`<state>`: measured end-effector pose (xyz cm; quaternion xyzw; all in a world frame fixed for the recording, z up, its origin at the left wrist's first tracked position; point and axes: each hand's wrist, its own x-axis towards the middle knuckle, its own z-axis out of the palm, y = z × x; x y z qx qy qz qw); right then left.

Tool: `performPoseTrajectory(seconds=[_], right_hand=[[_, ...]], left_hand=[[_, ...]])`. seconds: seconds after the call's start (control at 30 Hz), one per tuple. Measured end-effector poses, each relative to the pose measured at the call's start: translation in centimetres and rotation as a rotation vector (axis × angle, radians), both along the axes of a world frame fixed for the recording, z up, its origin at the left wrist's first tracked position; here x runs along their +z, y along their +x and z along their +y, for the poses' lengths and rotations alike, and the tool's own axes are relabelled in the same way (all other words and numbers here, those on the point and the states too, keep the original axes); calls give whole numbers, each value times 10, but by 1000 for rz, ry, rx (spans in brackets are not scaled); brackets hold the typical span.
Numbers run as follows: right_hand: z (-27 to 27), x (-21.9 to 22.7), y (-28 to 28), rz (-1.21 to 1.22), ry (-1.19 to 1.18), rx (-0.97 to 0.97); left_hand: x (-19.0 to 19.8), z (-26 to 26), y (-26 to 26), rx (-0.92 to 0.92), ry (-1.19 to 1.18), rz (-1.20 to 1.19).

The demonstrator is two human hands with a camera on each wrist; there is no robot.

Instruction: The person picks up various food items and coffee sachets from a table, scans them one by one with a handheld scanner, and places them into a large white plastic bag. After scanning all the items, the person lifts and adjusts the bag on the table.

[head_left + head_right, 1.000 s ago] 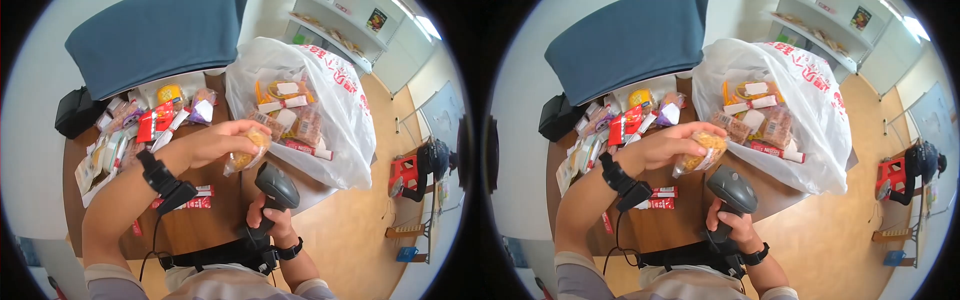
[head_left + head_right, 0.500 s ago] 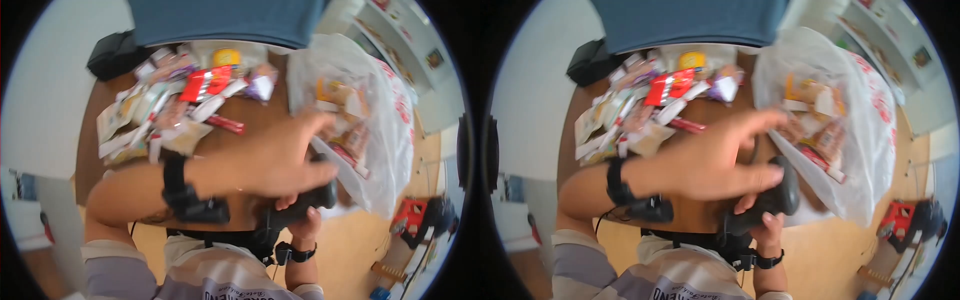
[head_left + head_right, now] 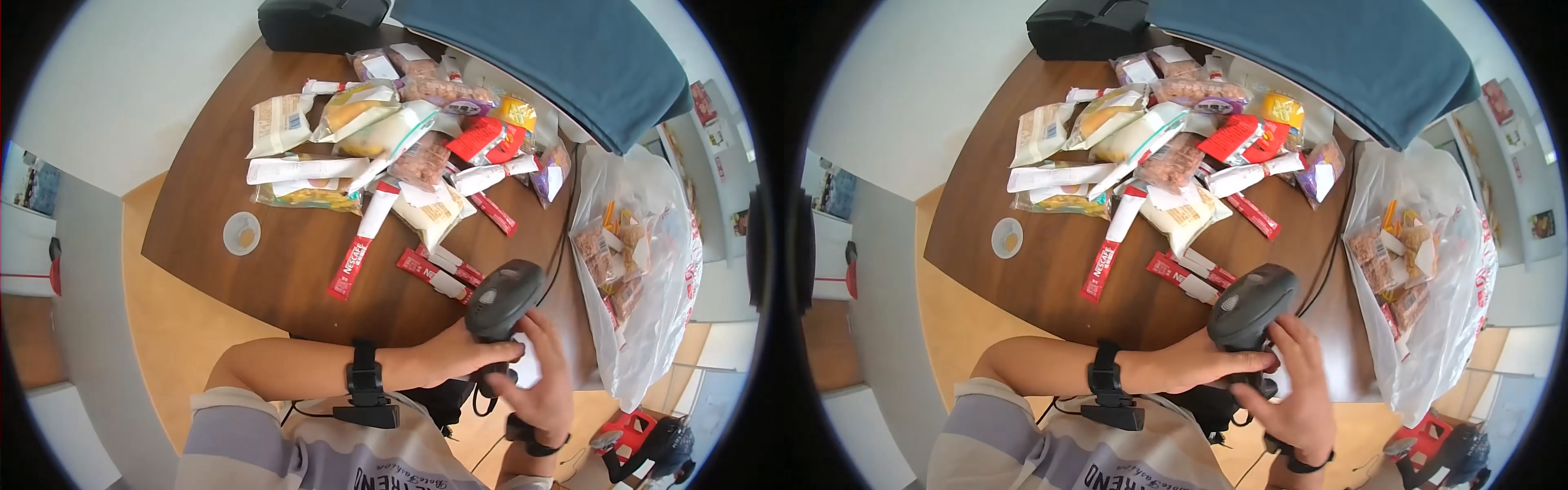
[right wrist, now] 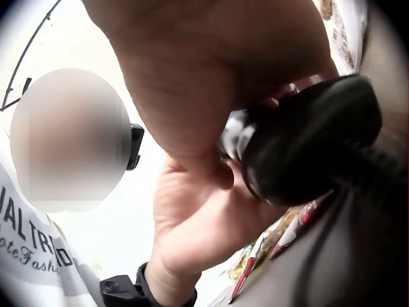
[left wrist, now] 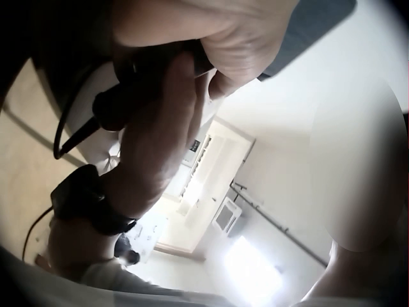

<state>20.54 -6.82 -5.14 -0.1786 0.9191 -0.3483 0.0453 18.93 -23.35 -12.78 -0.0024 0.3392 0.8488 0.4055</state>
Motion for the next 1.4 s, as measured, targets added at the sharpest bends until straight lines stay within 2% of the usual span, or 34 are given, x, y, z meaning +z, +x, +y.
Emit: performPoseTrajectory(seconds=[0.03,0.07,0.17,0.23,0.27,0.3,0.37,0.4,0.47,0.6,0.67,0.7,0.73,0.8,0.83,0.87,0.9,0.97,1.0,1.03,1.1,1.17,1.3,1.37,1.4], right_hand=[[4,15,-3,-31,-5,21],[-5,32,-4,66,-5,-108],[-34,68,-22,254,48,23],[-75,74,-53,304,98,415],[-94,69,-63,304,173,533],[-113,60,-72,301,247,651],[-144,46,-83,249,540,751],[-154,37,-89,250,547,750],[-168,15,-99,400,653,901],[-191,-15,-103,397,834,936],[-198,-17,-111,411,853,972],[-194,-12,-113,407,869,951],[-189,-2,-113,512,774,922],[-171,22,-114,665,550,822],[-160,38,-118,720,474,778],[-145,58,-120,717,468,678],[-125,72,-123,715,419,565],[-91,91,-113,551,135,45],[-70,99,-109,544,178,-118],[-40,95,-106,558,190,-138],[20,72,-95,194,128,-405],[25,60,-65,-117,-240,-491],[30,29,-26,-233,-227,-462],[42,19,-27,-297,-217,-448],[59,16,-32,-256,-131,-462]], left_hand=[[3,-6,0,-23,13,-88],[1,-9,-1,-23,33,-87],[-15,-8,-4,-83,134,-117],[-33,2,-6,0,193,114],[-11,-13,-10,-30,286,26],[-11,-14,-10,-32,293,36],[-12,-15,-10,-60,222,44],[-13,-16,-10,-73,187,45],[-14,-16,-10,-99,120,48],[-19,-17,-10,-170,-21,62],[-30,-4,-10,-188,46,77],[-36,3,-11,-195,111,84],[-27,-2,-13,-220,123,95],[-2,-24,-14,-145,198,-17],[-6,-24,-14,-182,218,-7],[-11,-21,-14,-139,252,-7],[-15,-20,-13,-95,283,-8],[-13,-24,-19,-109,289,-21],[-16,-23,-21,-89,276,42],[-14,-25,-21,-111,283,55],[-9,-28,-22,-87,271,62],[-10,-26,-19,-65,261,131],[-11,-24,-18,-143,260,140],[-10,-23,-19,-161,260,137],[-8,-23,-20,-191,276,118]])
